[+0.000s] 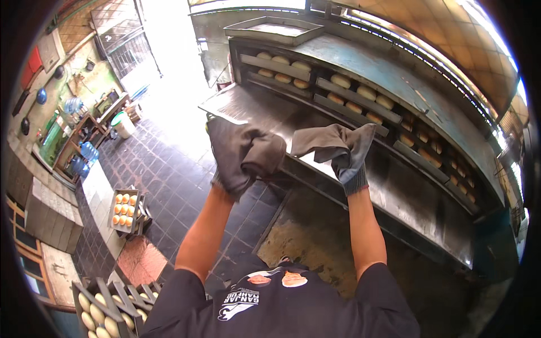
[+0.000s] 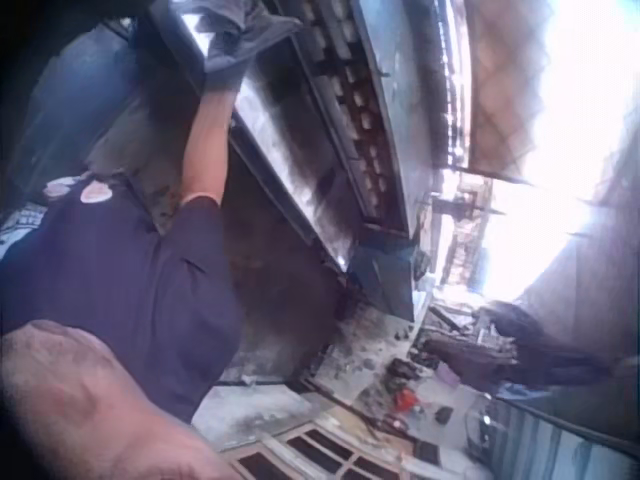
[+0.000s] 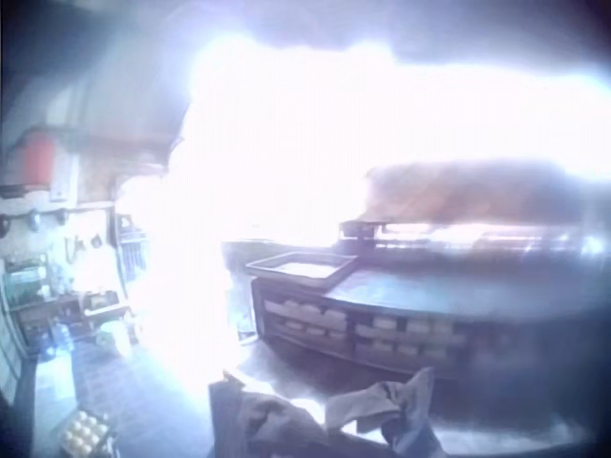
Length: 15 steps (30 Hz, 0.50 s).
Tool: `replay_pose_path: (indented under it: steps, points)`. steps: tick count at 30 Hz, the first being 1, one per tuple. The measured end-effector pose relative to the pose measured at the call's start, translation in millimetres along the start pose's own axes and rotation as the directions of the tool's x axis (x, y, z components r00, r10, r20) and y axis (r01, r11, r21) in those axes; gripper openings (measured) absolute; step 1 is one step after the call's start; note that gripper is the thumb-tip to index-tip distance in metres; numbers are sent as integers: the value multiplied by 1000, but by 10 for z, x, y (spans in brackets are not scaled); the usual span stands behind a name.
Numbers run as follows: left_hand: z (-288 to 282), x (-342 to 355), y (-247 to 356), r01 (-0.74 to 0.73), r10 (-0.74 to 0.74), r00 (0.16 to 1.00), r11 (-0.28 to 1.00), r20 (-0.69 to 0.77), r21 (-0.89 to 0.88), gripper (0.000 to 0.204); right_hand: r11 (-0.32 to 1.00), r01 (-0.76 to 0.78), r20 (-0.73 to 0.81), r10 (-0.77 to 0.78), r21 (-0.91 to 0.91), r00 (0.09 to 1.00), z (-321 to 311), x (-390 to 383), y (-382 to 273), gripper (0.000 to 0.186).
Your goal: The person, wearing gloves and using a cloth, removes trays of baked buns from a large oven and places them onto a rack, then loads new trays of dough into the oven and closes the door.
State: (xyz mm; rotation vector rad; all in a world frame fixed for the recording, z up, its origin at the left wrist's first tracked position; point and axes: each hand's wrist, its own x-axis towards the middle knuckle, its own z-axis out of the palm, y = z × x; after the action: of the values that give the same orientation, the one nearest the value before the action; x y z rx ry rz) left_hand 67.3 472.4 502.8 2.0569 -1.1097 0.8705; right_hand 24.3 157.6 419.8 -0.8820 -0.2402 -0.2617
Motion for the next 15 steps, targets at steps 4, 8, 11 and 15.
replay_pose_path:
  steps: [4, 8, 11, 15]
  points:
    - [970, 631, -1045, 402, -139, 915, 289, 378, -869, 25, 998, 51, -214, -58, -40, 975, -467, 804, 165, 60]
    - [2158, 1437, -1792, 614, 176, 787, -131, 591, -778, 28, 995, 58, -172, -44, 78, 984, -2193, 1201, 180, 75]
    - [2814, 1771, -2694, 569, -13, 761, -466, 648, -678, 43, 996, 40, -551, -75, -75, 831, -2033, 1930, 442, 80]
    - [3684, 2357, -3509, 385, -255, 641, -709, 723, -591, 66, 951, 75, -646, -260, -299, 717, -2256, 2963, 398, 74]
